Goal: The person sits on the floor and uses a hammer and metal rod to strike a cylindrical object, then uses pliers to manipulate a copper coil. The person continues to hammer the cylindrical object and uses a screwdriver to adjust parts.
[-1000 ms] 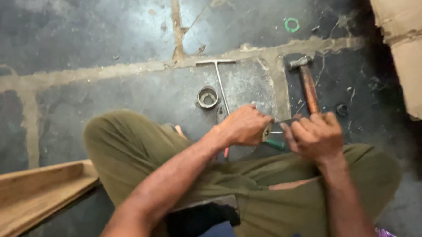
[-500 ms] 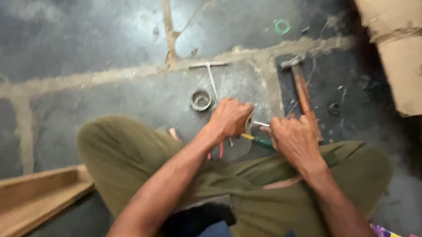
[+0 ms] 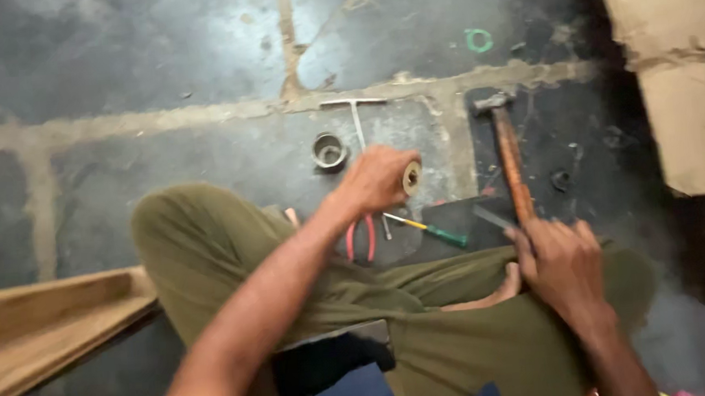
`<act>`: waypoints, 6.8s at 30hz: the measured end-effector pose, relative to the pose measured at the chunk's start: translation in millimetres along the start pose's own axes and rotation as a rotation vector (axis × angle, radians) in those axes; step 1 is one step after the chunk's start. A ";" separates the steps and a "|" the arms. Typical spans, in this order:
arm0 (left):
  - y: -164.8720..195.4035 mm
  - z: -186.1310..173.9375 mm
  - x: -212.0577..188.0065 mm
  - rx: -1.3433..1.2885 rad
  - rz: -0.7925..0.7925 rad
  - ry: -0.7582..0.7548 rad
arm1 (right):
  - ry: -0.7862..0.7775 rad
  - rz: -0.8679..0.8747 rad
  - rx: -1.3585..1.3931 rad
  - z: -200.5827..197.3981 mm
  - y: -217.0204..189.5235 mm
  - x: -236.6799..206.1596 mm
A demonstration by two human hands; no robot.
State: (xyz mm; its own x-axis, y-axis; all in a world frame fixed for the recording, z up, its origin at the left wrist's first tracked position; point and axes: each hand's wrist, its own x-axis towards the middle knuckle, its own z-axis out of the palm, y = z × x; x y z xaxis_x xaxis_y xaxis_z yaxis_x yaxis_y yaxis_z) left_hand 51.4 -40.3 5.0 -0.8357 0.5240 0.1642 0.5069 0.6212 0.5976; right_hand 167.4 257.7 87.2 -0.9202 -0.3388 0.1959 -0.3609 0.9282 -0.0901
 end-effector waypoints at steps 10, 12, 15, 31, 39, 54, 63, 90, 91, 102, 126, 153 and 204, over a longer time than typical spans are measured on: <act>31.4 -3.2 -8.3 -0.475 0.099 0.390 | 0.165 0.491 0.854 25.1 -20.0 69.1; 27.7 -6.3 -9.7 -0.455 0.113 0.442 | 0.194 0.405 0.947 33.1 -31.3 75.9; 25.0 -2.8 -11.6 -0.515 -0.058 0.419 | 0.315 0.303 0.947 49.8 -47.0 74.8; 12.6 14.2 6.3 -0.337 -0.065 0.238 | 0.510 0.202 0.895 83.6 -74.9 49.1; 27.2 5.7 5.9 -0.395 0.140 0.207 | 0.501 0.255 0.770 79.4 -63.0 54.3; 24.8 8.1 5.7 -0.185 0.132 0.220 | 0.460 0.043 0.750 63.0 -56.6 63.9; 22.0 7.9 4.3 -0.285 0.054 0.304 | 0.418 0.503 0.975 77.1 17.3 75.4; 30.6 12.1 3.9 -0.458 -0.032 0.133 | 0.493 0.264 1.098 77.9 -51.9 55.9; 30.6 11.8 4.1 -0.450 -0.019 0.135 | 0.454 0.242 1.084 78.2 -53.1 55.8; 31.0 7.9 1.1 -0.369 0.102 0.043 | 0.353 0.177 1.021 76.5 -57.2 67.4; 27.5 11.7 4.0 -0.494 0.117 0.174 | -0.148 0.549 0.045 151.6 38.3 53.2; 26.3 1.3 0.0 -0.345 0.181 0.373 | -0.036 0.493 0.438 -65.4 -88.4 -8.2; 27.3 -6.5 -1.6 -0.344 0.164 0.344 | 0.260 0.390 0.367 -52.2 -92.0 -45.6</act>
State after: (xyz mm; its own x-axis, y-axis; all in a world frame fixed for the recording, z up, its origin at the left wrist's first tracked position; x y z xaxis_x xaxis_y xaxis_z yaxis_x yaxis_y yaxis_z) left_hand 65.2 -28.0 26.2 -0.8015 0.3402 0.4918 0.5867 0.2885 0.7567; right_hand 250.4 195.8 137.6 -0.9449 0.1082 0.3090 -0.0749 0.8473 -0.5257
